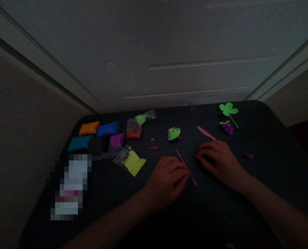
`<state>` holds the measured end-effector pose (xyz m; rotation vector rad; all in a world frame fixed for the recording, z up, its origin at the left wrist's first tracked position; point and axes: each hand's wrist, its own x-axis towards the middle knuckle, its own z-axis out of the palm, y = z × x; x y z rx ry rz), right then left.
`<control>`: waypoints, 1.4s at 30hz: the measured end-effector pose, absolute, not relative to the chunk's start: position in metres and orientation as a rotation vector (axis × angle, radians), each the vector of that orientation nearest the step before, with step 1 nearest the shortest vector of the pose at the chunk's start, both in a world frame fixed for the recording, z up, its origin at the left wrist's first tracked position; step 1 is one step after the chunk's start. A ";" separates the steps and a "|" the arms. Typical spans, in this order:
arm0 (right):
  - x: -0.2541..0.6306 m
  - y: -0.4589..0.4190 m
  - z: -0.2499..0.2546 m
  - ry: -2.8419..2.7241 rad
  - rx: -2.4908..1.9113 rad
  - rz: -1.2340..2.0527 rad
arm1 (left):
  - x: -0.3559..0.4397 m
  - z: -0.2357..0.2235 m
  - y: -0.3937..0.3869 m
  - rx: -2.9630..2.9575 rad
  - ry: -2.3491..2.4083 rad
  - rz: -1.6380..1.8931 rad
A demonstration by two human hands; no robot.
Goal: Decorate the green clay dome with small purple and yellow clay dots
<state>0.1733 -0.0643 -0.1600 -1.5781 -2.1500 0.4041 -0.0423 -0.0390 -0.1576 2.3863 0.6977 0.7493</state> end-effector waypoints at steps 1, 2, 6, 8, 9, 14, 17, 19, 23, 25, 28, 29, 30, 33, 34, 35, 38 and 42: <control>0.175 -0.063 -0.161 -2.171 -1.589 0.392 | -0.041 -0.161 -0.041 2.403 0.694 0.731; 0.177 -0.063 -0.162 -2.191 -1.602 0.382 | -0.040 -0.163 -0.042 2.416 0.694 0.719; 0.184 -0.065 -0.165 -2.250 -1.643 0.373 | -0.041 -0.168 -0.038 2.463 0.690 0.694; 0.187 -0.066 -0.164 -2.256 -1.659 0.369 | -0.044 -0.171 -0.035 2.505 0.689 0.685; 0.188 -0.066 -0.163 -2.254 -1.667 0.365 | -0.045 -0.172 -0.034 2.521 0.688 0.681; 0.199 -0.064 -0.157 -2.072 -1.840 0.176 | -0.046 -0.173 -0.034 2.543 0.691 0.668; 0.206 -0.061 -0.160 -1.959 -2.032 0.010 | -0.046 -0.173 -0.034 2.567 0.707 0.665; 0.207 -0.059 -0.163 -1.963 -2.109 -0.014 | -0.046 -0.173 -0.034 2.579 0.714 0.654; 0.206 -0.057 -0.166 -1.974 -2.159 0.026 | -0.045 -0.173 -0.033 2.581 0.701 0.638; 0.206 -0.058 -0.166 -1.970 -2.156 0.058 | -0.045 -0.173 -0.033 2.574 0.702 0.646; 0.207 -0.059 -0.164 -1.944 -2.155 0.115 | -0.046 -0.173 -0.033 2.569 0.683 0.647; 0.208 -0.059 -0.163 -1.930 -2.155 0.136 | -0.046 -0.174 -0.034 2.570 0.675 0.644; 0.208 -0.060 -0.163 -1.915 -2.156 0.157 | -0.046 -0.174 -0.034 2.571 0.667 0.643; 0.207 -0.062 -0.162 -1.868 -2.169 0.215 | -0.046 -0.175 -0.033 2.570 0.665 0.635; 0.206 -0.062 -0.162 -1.855 -2.180 0.230 | -0.046 -0.175 -0.033 2.569 0.662 0.639; 0.204 -0.063 -0.162 -1.846 -2.193 0.244 | -0.046 -0.175 -0.033 2.568 0.658 0.641; 0.198 -0.063 -0.160 -1.834 -2.238 0.272 | -0.045 -0.175 -0.033 2.560 0.632 0.665; 0.193 -0.063 -0.160 -1.779 -2.290 0.258 | -0.046 -0.173 -0.034 2.544 0.607 0.693</control>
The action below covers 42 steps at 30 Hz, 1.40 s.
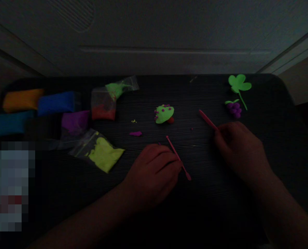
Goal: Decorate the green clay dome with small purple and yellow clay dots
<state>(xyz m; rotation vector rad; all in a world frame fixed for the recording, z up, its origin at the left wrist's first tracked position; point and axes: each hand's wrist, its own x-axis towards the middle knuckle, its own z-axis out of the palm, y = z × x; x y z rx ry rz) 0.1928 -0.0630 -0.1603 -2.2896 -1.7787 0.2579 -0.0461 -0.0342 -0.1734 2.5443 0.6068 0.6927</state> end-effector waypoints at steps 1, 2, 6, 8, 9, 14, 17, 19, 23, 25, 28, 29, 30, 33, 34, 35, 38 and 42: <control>0.193 -0.063 -0.160 -1.746 -2.300 0.255 | -0.047 -0.173 -0.035 2.539 0.604 0.702; 0.194 -0.064 -0.161 -1.705 -2.310 0.256 | -0.047 -0.173 -0.035 2.531 0.601 0.710; 0.195 -0.075 -0.157 -1.497 -2.317 0.289 | -0.048 -0.172 -0.036 2.498 0.594 0.731; 0.190 -0.087 -0.153 -1.431 -2.292 0.352 | -0.048 -0.172 -0.036 2.487 0.594 0.751; 0.186 -0.094 -0.152 -1.422 -2.276 0.400 | -0.047 -0.172 -0.036 2.481 0.590 0.755; 0.155 -0.130 -0.155 -1.472 -2.208 0.491 | -0.046 -0.170 -0.036 2.452 0.565 0.756; 0.142 -0.141 -0.162 -1.632 -2.143 0.299 | -0.047 -0.170 -0.035 2.445 0.563 0.763; 0.138 -0.142 -0.167 -1.710 -2.105 0.239 | -0.047 -0.170 -0.035 2.438 0.569 0.770; 0.137 -0.140 -0.169 -1.831 -2.061 0.217 | -0.048 -0.170 -0.036 2.426 0.580 0.753; 0.138 -0.139 -0.168 -1.872 -2.029 0.214 | -0.047 -0.170 -0.036 2.433 0.581 0.739; 0.137 -0.138 -0.168 -1.873 -2.061 0.211 | -0.047 -0.171 -0.036 2.437 0.575 0.729; 0.137 -0.138 -0.167 -1.874 -2.082 0.211 | -0.047 -0.171 -0.036 2.436 0.575 0.724; 0.136 -0.138 -0.167 -1.880 -2.097 0.213 | -0.047 -0.171 -0.036 2.433 0.579 0.724; 0.135 -0.138 -0.167 -1.873 -2.117 0.215 | -0.047 -0.171 -0.036 2.437 0.595 0.727; 0.135 -0.138 -0.167 -1.862 -2.118 0.210 | -0.047 -0.171 -0.036 2.436 0.596 0.728; 0.135 -0.139 -0.167 -1.862 -2.110 0.202 | -0.047 -0.171 -0.036 2.435 0.596 0.724; 0.134 -0.139 -0.167 -1.878 -2.086 0.192 | -0.047 -0.170 -0.036 2.427 0.589 0.722; 0.135 -0.138 -0.166 -1.871 -2.110 0.180 | -0.047 -0.170 -0.036 2.429 0.581 0.729</control>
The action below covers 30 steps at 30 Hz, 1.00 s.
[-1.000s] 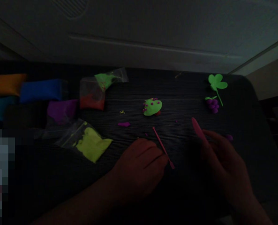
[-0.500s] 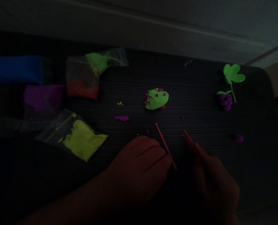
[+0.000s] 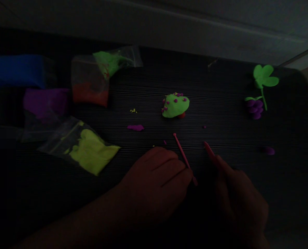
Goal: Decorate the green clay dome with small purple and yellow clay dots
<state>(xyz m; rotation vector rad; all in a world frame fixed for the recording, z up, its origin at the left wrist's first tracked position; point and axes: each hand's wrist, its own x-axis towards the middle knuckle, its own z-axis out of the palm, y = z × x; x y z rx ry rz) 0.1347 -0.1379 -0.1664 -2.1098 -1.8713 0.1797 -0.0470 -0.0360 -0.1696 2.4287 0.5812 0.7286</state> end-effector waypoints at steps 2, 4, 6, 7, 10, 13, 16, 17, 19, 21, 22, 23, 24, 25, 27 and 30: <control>0.135 -0.138 -0.166 -1.901 -2.120 0.171 | -0.047 -0.170 -0.036 2.432 0.580 0.720; 0.136 -0.138 -0.166 -1.911 -2.127 0.155 | -0.047 -0.170 -0.036 2.435 0.581 0.721; 0.136 -0.138 -0.166 -1.920 -2.114 0.137 | -0.047 -0.170 -0.036 2.434 0.582 0.724; 0.136 -0.138 -0.167 -1.929 -2.110 0.129 | -0.047 -0.170 -0.036 2.435 0.580 0.722; 0.136 -0.137 -0.169 -1.961 -2.122 0.109 | -0.047 -0.169 -0.035 2.433 0.581 0.718; 0.136 -0.136 -0.169 -1.982 -2.122 0.090 | -0.046 -0.169 -0.034 2.432 0.583 0.722; 0.134 -0.135 -0.169 -2.001 -2.101 0.093 | -0.046 -0.168 -0.034 2.433 0.583 0.727; 0.134 -0.135 -0.169 -1.994 -2.101 0.093 | -0.046 -0.168 -0.034 2.433 0.581 0.727; 0.133 -0.134 -0.168 -1.964 -2.128 0.097 | -0.046 -0.168 -0.034 2.430 0.581 0.737; 0.132 -0.133 -0.169 -1.931 -2.153 0.093 | -0.046 -0.169 -0.034 2.425 0.580 0.735; 0.132 -0.133 -0.169 -1.928 -2.153 0.098 | -0.046 -0.169 -0.034 2.422 0.583 0.733; 0.132 -0.133 -0.170 -1.923 -2.145 0.104 | -0.046 -0.169 -0.034 2.419 0.585 0.729; 0.132 -0.133 -0.170 -1.909 -2.133 0.114 | -0.046 -0.170 -0.034 2.417 0.585 0.728; 0.132 -0.134 -0.170 -1.891 -2.115 0.128 | -0.046 -0.170 -0.034 2.414 0.583 0.726; 0.132 -0.135 -0.169 -1.824 -2.088 0.166 | -0.046 -0.170 -0.034 2.408 0.592 0.726; 0.133 -0.137 -0.166 -1.688 -2.076 0.222 | -0.045 -0.169 -0.033 2.404 0.602 0.734</control>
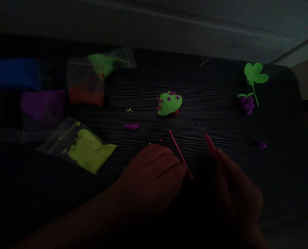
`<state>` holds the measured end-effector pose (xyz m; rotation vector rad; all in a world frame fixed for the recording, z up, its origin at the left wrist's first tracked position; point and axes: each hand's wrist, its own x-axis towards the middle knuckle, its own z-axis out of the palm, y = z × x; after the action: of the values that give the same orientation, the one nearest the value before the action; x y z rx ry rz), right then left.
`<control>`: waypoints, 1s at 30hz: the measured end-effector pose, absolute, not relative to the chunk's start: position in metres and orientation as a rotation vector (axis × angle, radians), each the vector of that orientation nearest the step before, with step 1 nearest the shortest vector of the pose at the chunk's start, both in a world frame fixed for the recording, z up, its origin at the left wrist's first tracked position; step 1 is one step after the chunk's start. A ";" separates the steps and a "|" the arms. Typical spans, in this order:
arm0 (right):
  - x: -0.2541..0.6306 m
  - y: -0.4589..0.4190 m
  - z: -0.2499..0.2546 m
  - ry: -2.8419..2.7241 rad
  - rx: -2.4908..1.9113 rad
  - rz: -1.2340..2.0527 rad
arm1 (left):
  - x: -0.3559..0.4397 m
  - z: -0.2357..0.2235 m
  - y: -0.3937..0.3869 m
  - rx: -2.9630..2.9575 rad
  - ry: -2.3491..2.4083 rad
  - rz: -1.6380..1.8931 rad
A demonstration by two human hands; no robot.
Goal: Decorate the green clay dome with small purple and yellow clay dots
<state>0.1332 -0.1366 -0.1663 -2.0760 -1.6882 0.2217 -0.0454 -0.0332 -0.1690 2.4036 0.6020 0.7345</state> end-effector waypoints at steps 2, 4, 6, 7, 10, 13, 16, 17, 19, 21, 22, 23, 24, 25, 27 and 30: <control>0.134 -0.137 -0.165 -1.612 -2.091 0.223 | -0.046 -0.169 -0.033 2.405 0.592 0.728; 0.136 -0.137 -0.166 -1.600 -2.104 0.188 | -0.048 -0.170 -0.034 2.405 0.578 0.708; 0.139 -0.136 -0.168 -1.648 -2.092 0.157 | -0.049 -0.172 -0.034 2.406 0.578 0.702; 0.141 -0.137 -0.169 -1.684 -2.071 0.148 | -0.050 -0.173 -0.034 2.407 0.578 0.708; 0.147 -0.137 -0.171 -1.784 -1.965 0.137 | -0.050 -0.177 -0.034 2.405 0.578 0.730; 0.153 -0.138 -0.168 -1.878 -1.822 0.115 | -0.048 -0.178 -0.033 2.378 0.593 0.761; 0.156 -0.138 -0.163 -1.960 -1.697 0.090 | -0.046 -0.173 -0.032 2.352 0.662 0.866; 0.156 -0.137 -0.162 -1.981 -1.669 0.086 | -0.046 -0.170 -0.031 2.345 0.702 0.912; 0.155 -0.135 -0.162 -2.010 -1.629 0.084 | -0.045 -0.166 -0.031 2.336 0.792 0.976; 0.152 -0.133 -0.164 -2.027 -1.594 0.086 | -0.044 -0.162 -0.031 2.333 0.863 1.003; 0.151 -0.133 -0.166 -2.032 -1.576 0.086 | -0.044 -0.162 -0.031 2.335 0.881 1.005; 0.150 -0.132 -0.167 -2.036 -1.559 0.084 | -0.044 -0.162 -0.031 2.342 0.887 1.003; 0.149 -0.132 -0.169 -2.038 -1.547 0.081 | -0.044 -0.162 -0.032 2.349 0.885 1.000; 0.148 -0.132 -0.170 -2.040 -1.537 0.082 | -0.044 -0.163 -0.032 2.354 0.878 0.997; 0.148 -0.132 -0.171 -2.047 -1.523 0.086 | -0.044 -0.166 -0.032 2.363 0.865 0.989; 0.149 -0.132 -0.172 -2.068 -1.499 0.099 | -0.045 -0.168 -0.031 2.373 0.844 0.985</control>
<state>0.1486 -0.1321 -0.1717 -1.4989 -2.0683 0.0991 -0.0446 -0.0309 -0.1683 2.3734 0.8438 0.9848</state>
